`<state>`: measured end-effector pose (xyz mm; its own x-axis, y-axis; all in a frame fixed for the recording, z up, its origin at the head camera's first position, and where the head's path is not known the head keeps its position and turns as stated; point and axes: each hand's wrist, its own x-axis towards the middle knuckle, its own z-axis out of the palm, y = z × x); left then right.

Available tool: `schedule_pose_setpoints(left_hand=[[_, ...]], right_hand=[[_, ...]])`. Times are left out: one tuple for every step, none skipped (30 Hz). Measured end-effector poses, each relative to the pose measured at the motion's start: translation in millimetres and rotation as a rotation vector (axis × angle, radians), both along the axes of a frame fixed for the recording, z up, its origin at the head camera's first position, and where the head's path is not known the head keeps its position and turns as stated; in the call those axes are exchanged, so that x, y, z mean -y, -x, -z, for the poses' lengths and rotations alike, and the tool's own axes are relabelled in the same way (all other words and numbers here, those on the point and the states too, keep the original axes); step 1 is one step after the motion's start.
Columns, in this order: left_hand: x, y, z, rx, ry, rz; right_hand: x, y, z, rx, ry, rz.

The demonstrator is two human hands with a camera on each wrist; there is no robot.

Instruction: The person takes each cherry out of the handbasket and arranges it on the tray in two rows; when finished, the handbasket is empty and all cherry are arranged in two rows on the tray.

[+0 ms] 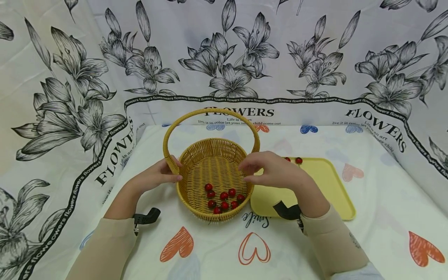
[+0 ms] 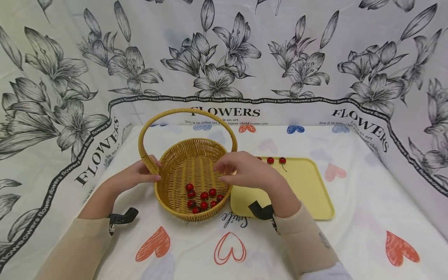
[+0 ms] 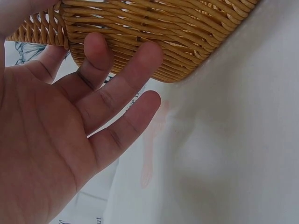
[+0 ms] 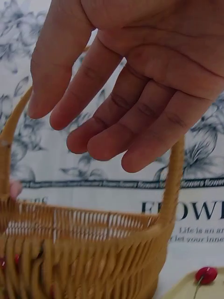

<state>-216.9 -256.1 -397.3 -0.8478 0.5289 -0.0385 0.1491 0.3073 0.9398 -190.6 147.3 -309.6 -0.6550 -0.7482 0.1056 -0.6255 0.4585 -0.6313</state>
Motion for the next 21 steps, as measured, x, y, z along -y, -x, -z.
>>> schedule_pose_setpoints(left_hand=[[-0.1, -0.1, -0.1, -0.001, 0.000, 0.000], [0.0, -0.1, 0.1, 0.000, 0.000, 0.002], [0.1, 0.0, 0.4, 0.001, 0.000, -0.001], [0.1, 0.1, 0.7, 0.004, -0.001, -0.004], [-0.1, -0.1, 0.7, 0.006, -0.003, -0.006], [-0.2, -0.1, 0.7, 0.006, -0.004, -0.005], [-0.1, -0.2, 0.8, 0.005, -0.003, -0.005], [0.0, -0.3, 0.8, 0.007, -0.003, -0.006], [0.0, -0.5, 0.6, 0.009, -0.003, -0.009], [-0.1, -0.6, 0.5, 0.009, -0.003, -0.008], [0.0, -0.7, 0.5, 0.009, -0.003, -0.007], [0.0, -0.6, 0.6, 0.008, -0.003, -0.006], [0.1, -0.6, 0.7, 0.007, -0.003, -0.006], [0.1, -0.5, 0.8, 0.005, -0.004, -0.003], [0.1, -0.3, 0.8, 0.004, -0.005, -0.001], [0.1, 0.0, 0.9, 0.003, -0.006, 0.000], [0.2, 0.3, 1.0, 0.001, -0.007, 0.002], [0.1, 0.5, 1.0, -0.002, -0.007, 0.005], [0.1, 0.7, 1.3, -0.005, -0.007, 0.005], [0.2, 0.9, 1.7, -0.006, -0.008, 0.006], [0.1, 0.9, 1.9, -0.005, -0.009, 0.003]], right_hand=[[4.6, 0.9, 3.8, -0.006, -0.019, -0.007], [9.2, 1.8, 8.1, -0.012, -0.037, -0.016], [13.7, 2.9, 12.6, -0.026, -0.055, -0.032], [18.0, 4.2, 17.5, -0.037, -0.074, -0.041], [23.0, 4.9, 21.9, -0.047, -0.093, -0.050], [27.8, 5.4, 26.2, -0.056, -0.116, -0.058], [32.6, 5.9, 30.8, -0.062, -0.142, -0.061], [37.0, 6.2, 35.6, -0.070, -0.171, -0.062], [41.2, 6.4, 40.1, -0.079, -0.200, -0.062], [45.2, 6.4, 43.9, -0.087, -0.230, -0.057], [48.8, 5.9, 47.3, -0.099, -0.262, -0.053], [51.8, 5.5, 50.6, -0.110, -0.292, -0.048], [54.4, 5.2, 53.6, -0.123, -0.321, -0.040], [56.7, 4.9, 56.0, -0.134, -0.346, -0.033], [58.9, 4.6, 57.6, -0.142, -0.365, -0.023], [60.8, 4.3, 58.9, -0.147, -0.384, -0.011], [62.4, 4.1, 60.0, -0.147, -0.401, 0.004], [64.0, 3.9, 60.5, -0.144, -0.420, 0.018], [65.3, 3.9, 61.0, -0.142, -0.439, 0.033], [66.5, 3.8, 61.2, -0.139, -0.456, 0.047], [67.8, 3.8, 61.2, -0.136, -0.473, 0.059]])
